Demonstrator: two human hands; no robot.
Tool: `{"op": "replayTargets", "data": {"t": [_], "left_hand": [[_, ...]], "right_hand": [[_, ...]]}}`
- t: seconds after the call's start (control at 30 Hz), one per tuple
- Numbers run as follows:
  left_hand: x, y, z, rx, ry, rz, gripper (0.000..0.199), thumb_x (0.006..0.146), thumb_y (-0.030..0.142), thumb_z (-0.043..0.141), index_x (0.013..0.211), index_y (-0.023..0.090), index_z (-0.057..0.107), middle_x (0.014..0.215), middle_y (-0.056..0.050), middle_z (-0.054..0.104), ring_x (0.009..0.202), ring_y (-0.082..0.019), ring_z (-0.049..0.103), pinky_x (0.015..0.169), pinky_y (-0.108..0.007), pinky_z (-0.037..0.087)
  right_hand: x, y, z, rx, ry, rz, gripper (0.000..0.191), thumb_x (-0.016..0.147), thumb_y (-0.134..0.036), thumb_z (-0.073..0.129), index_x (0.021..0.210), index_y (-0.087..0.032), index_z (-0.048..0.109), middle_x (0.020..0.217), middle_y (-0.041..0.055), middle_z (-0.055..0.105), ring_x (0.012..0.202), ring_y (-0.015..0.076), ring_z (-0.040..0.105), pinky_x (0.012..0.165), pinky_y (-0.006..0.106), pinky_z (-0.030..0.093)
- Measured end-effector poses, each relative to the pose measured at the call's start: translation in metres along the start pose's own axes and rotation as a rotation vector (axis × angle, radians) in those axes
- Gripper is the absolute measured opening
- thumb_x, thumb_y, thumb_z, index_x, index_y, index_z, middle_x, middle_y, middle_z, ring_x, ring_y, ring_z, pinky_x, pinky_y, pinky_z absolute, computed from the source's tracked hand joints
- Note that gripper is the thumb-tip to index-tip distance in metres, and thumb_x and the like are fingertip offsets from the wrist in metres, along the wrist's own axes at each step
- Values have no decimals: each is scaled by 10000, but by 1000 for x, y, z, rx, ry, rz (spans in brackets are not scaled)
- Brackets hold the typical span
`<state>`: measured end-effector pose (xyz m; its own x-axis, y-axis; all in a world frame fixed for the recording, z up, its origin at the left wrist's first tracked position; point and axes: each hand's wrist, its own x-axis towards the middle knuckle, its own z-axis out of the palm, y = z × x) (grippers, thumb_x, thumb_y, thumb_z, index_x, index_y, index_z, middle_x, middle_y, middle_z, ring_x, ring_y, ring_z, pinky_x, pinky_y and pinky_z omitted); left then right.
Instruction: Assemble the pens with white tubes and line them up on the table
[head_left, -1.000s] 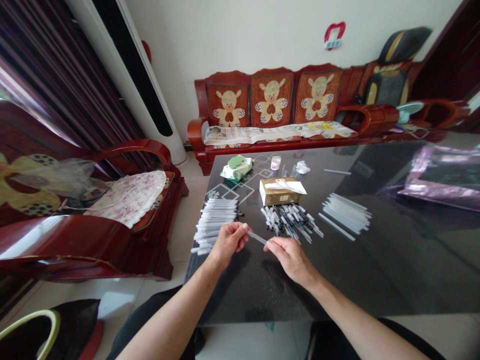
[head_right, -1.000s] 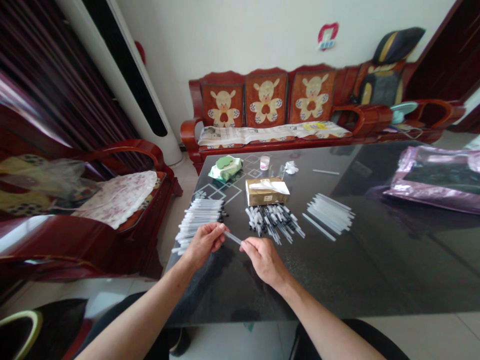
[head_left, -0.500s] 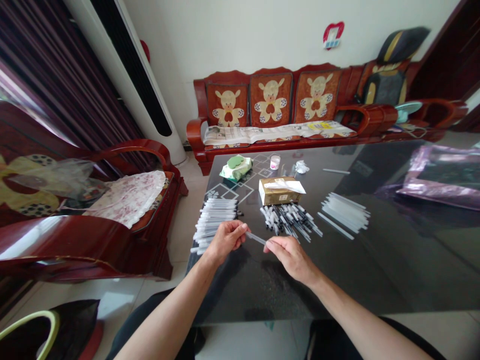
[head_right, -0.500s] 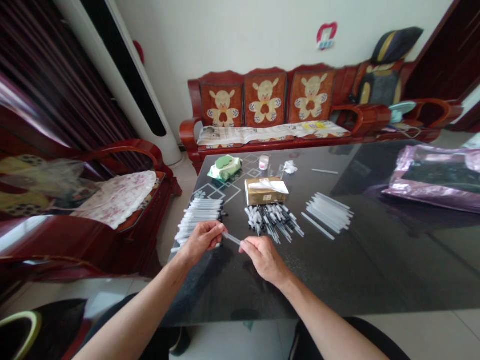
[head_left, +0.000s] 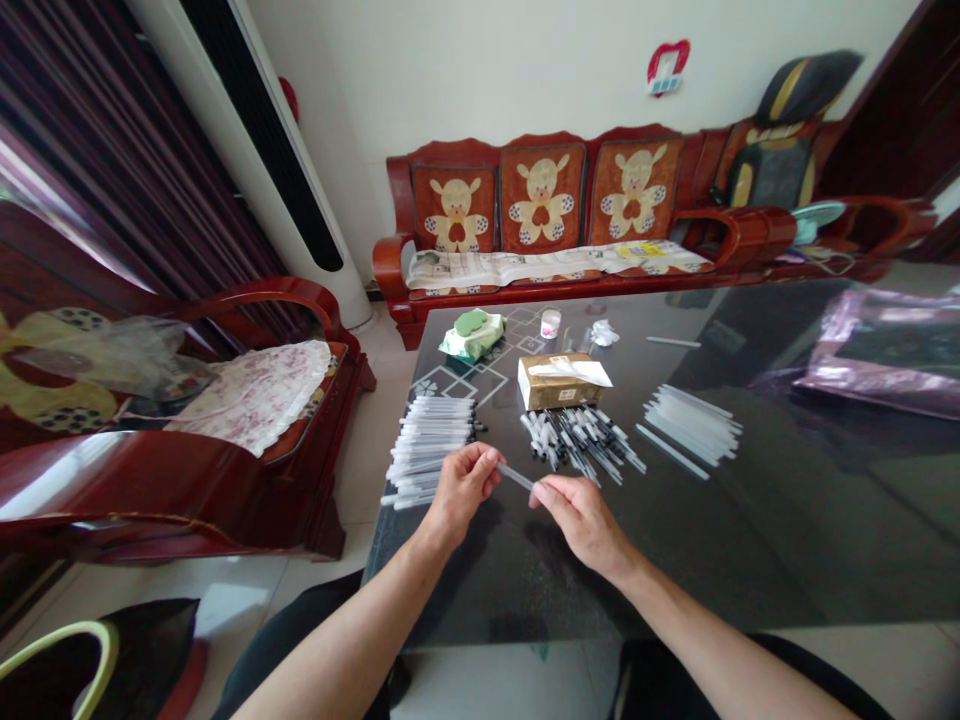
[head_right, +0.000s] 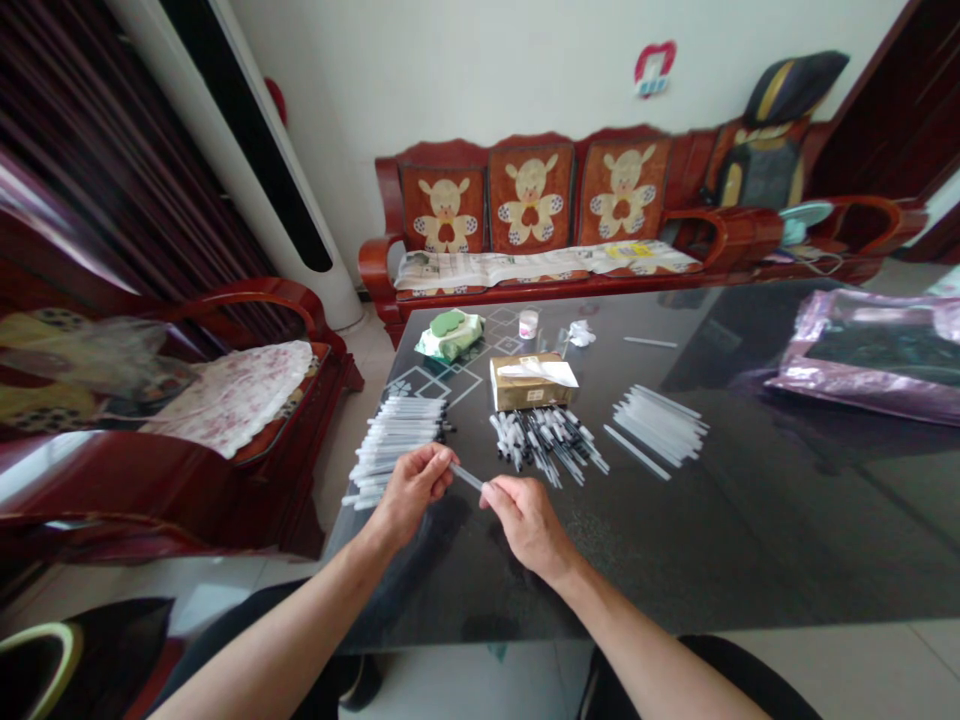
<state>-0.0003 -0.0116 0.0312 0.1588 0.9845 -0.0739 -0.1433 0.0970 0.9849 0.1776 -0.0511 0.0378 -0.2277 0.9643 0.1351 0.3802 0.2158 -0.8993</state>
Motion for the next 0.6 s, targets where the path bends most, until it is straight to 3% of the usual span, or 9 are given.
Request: {"op": "replayTargets", "data": {"t": [0.17,0.3,0.43,0.6], "left_hand": [[-2,4,2,42,-19,50,326,792,461,576,778,138,619,563,17,514,437,-39,380,423,-176,231],[-4,8,1,64,-48,59,315,804,447,569,781,137,624,561,11,519,442,-42,383,428,-178,241],[-5,7,2,92,-77,66,320,809,448,565,782,135,625,562,8,528,442,-45,396,426,-178,255],[0,4,-1,73,-107,35,359,826,476,524,827,131,622,597,-3,550,450,-60,448,420,-178,308]], "right_hand": [[0,3,2,533,-98,327,357,845,-466,481,696,-154,567,399,-101,257,333,47,183,326,190,140],[-1,5,-1,871,-213,459,312,822,-440,548,695,-155,553,382,-121,232,300,33,142,278,169,126],[-1,11,-4,1007,-299,506,290,817,-412,574,696,-148,560,366,-129,219,287,29,142,267,159,149],[2,17,-1,969,-263,476,294,828,-414,562,727,-138,580,380,-125,237,285,26,155,261,156,148]]}}
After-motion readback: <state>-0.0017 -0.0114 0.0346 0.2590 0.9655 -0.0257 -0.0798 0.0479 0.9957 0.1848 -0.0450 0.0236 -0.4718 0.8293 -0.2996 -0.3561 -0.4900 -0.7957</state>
